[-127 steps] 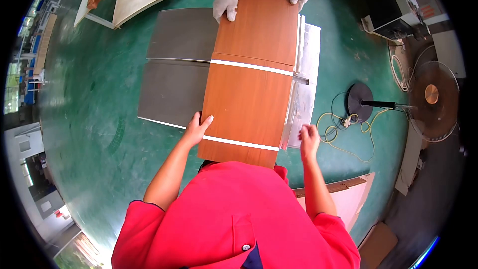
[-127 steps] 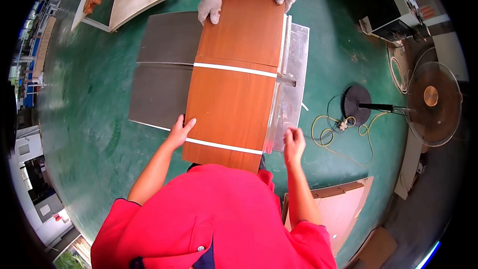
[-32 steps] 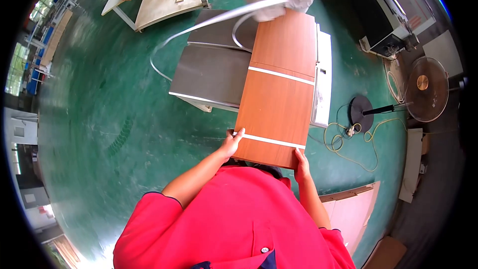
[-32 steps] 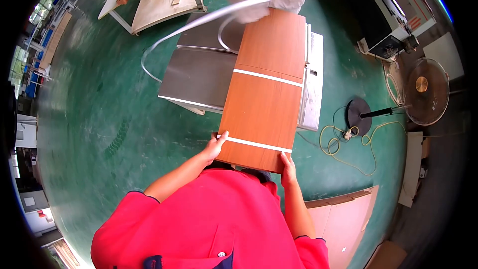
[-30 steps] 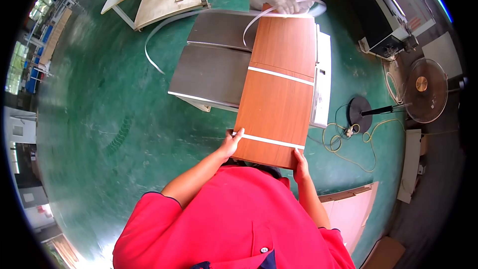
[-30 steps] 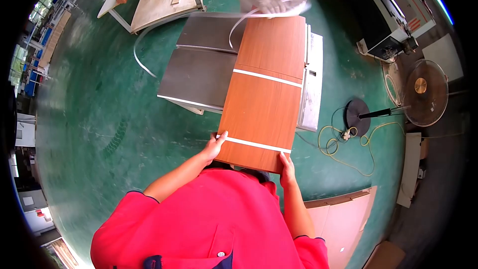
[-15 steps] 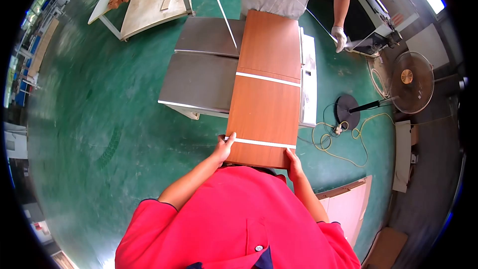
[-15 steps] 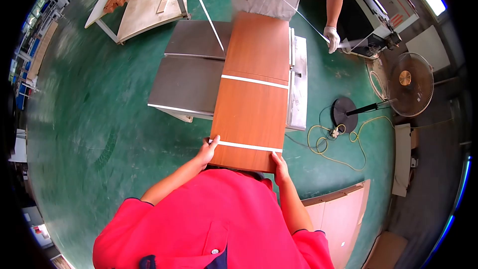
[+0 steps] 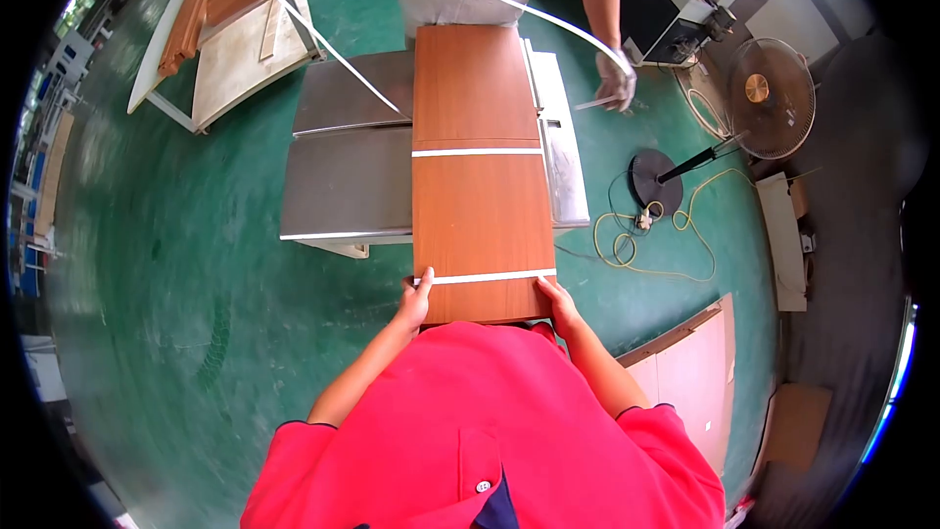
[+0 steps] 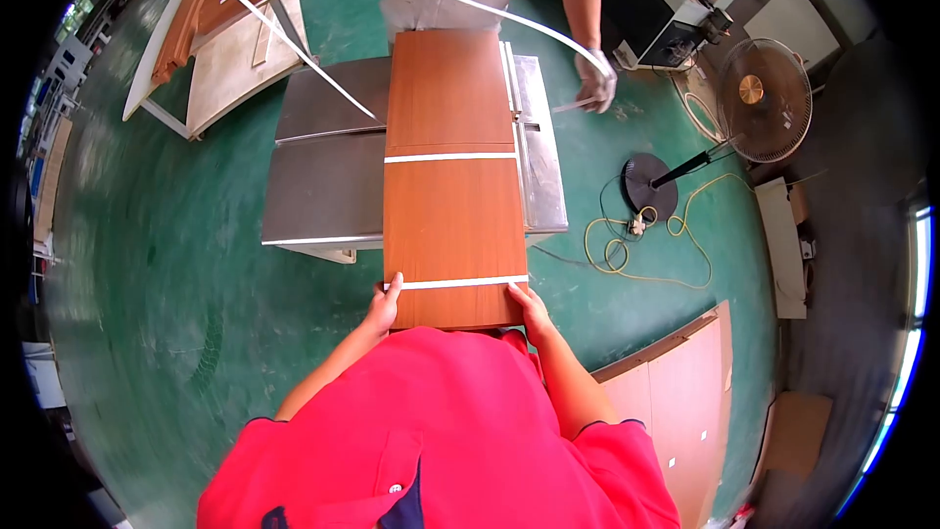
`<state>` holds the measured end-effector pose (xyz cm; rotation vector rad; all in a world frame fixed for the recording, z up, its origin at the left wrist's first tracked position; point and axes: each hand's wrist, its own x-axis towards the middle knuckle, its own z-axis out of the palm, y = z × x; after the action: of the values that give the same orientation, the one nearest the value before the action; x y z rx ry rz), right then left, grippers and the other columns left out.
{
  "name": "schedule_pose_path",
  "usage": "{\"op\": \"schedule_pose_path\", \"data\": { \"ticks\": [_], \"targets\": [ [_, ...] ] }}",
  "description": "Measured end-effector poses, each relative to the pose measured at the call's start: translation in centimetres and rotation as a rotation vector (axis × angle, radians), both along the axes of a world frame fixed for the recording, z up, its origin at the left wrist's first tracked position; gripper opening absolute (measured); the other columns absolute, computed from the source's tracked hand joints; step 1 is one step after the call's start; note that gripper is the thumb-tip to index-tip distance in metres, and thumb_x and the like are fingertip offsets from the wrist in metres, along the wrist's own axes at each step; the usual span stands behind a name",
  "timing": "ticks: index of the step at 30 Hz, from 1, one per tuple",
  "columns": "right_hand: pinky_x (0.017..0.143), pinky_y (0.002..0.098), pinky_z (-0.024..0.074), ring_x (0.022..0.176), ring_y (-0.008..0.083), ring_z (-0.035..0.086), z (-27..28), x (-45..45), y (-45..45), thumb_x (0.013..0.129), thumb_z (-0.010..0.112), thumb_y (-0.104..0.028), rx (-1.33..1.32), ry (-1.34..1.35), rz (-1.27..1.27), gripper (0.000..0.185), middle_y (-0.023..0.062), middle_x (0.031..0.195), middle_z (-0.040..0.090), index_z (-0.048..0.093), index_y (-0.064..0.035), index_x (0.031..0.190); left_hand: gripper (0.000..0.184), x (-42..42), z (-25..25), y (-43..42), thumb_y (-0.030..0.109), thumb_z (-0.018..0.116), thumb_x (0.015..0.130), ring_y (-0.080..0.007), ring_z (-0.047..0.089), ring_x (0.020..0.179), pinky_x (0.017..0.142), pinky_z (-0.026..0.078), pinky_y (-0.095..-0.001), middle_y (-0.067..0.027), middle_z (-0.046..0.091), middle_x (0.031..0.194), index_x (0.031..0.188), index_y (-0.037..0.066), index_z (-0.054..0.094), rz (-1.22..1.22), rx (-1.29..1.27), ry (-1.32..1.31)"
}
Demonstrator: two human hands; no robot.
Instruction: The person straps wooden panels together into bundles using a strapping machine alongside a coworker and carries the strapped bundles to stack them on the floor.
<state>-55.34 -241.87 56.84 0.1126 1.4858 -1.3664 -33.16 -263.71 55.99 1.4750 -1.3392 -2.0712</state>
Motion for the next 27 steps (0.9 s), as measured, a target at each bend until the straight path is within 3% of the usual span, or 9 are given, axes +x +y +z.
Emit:
{"op": "schedule_pose_path", "data": {
  "ticks": [12,27],
  "targets": [
    [0.086,0.0393,0.0513,0.1,0.0257,0.062,0.1,-0.1,-0.2,0.087,0.063,-0.041,-0.048,-0.005,-0.026,0.057,0.0145,0.113,0.06,0.047,-0.0024,0.126,0.076,0.0,0.7,-0.4,0.056,0.056,0.09,-0.0217,0.048,0.116,0.099,0.038,-0.032,-0.0163,0.051,0.124,0.128,-0.007,0.034,-0.086,-0.112,-0.084],
    [0.086,0.0433,0.0518,0.099,0.0274,0.062,-0.5,-0.3,-0.4,0.088,0.065,-0.033,-0.167,-0.102,-0.069,0.053,0.0151,0.113,0.061,0.047,-0.0013,0.126,0.075,0.1,-1.1,-0.3,0.054,0.057,0.09,-0.0226,0.047,0.117,0.1,0.037,-0.0331,-0.0168,0.05,0.125,0.129,-0.006,0.034,-0.047,-0.126,-0.023]
  ]
}}
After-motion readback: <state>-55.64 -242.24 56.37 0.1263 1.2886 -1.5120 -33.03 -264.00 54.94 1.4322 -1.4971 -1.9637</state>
